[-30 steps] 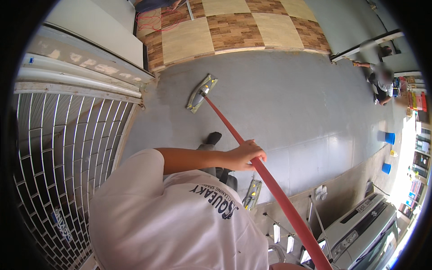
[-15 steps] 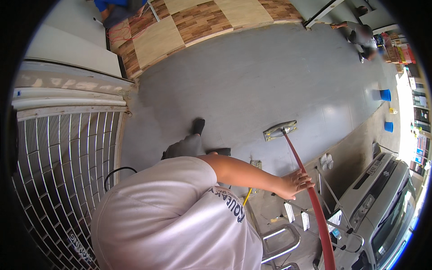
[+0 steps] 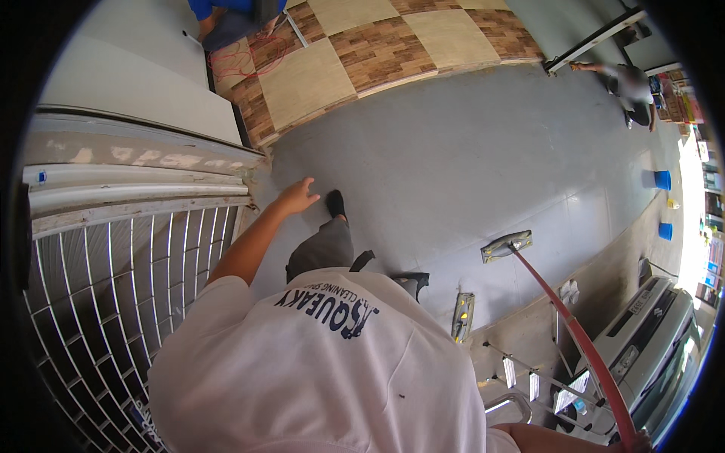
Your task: The person mops a grey concrete floor using a flat mop with a red handle, moving it across the surface while other people work on floor tiles in the background.
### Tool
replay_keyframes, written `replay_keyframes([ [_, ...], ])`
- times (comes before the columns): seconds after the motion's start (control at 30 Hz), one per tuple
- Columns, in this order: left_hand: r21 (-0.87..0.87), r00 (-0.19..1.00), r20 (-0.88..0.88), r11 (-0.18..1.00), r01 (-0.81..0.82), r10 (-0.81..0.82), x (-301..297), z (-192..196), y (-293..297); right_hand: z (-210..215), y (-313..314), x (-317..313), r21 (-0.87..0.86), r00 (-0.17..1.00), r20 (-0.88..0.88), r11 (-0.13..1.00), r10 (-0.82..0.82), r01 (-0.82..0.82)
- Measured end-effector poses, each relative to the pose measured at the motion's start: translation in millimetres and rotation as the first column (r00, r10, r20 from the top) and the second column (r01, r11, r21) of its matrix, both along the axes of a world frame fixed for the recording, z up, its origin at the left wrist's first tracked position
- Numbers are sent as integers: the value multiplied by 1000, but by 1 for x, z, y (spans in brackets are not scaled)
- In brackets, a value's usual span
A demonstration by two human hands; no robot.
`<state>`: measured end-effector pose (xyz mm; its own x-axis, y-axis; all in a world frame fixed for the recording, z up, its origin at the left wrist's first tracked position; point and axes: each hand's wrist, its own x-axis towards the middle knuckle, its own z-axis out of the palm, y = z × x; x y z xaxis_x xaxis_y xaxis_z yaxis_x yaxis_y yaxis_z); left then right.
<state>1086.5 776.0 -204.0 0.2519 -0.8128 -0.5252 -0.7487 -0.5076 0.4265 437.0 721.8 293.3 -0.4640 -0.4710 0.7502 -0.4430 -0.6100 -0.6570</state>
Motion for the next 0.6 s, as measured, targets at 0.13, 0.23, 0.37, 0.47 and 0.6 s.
replay_keyframes([
  [0.13, 64, 987, 6, 984, -163, 163, 105, -3, 24, 14, -52, -25, 57, 999, 20, 997, 49, -50],
  [0.23, 137, 962, -73, 958, -252, 264, 144, -19, 39, 6, -69, 16, 96, 995, 88, 993, 53, -62],
  [0.37, 264, 979, -169, 962, -68, 115, 148, -65, 50, -2, -75, 72, 220, 1000, -27, 975, -10, 15],
  [0.47, 295, 978, -207, 955, 24, 40, 145, -84, 46, -11, -74, 90, 224, 981, -82, 956, -175, 189],
  [0.6, 201, 955, -279, 978, -47, 104, 156, -78, 22, -20, -77, 128, 231, 998, -31, 971, -61, 66],
])
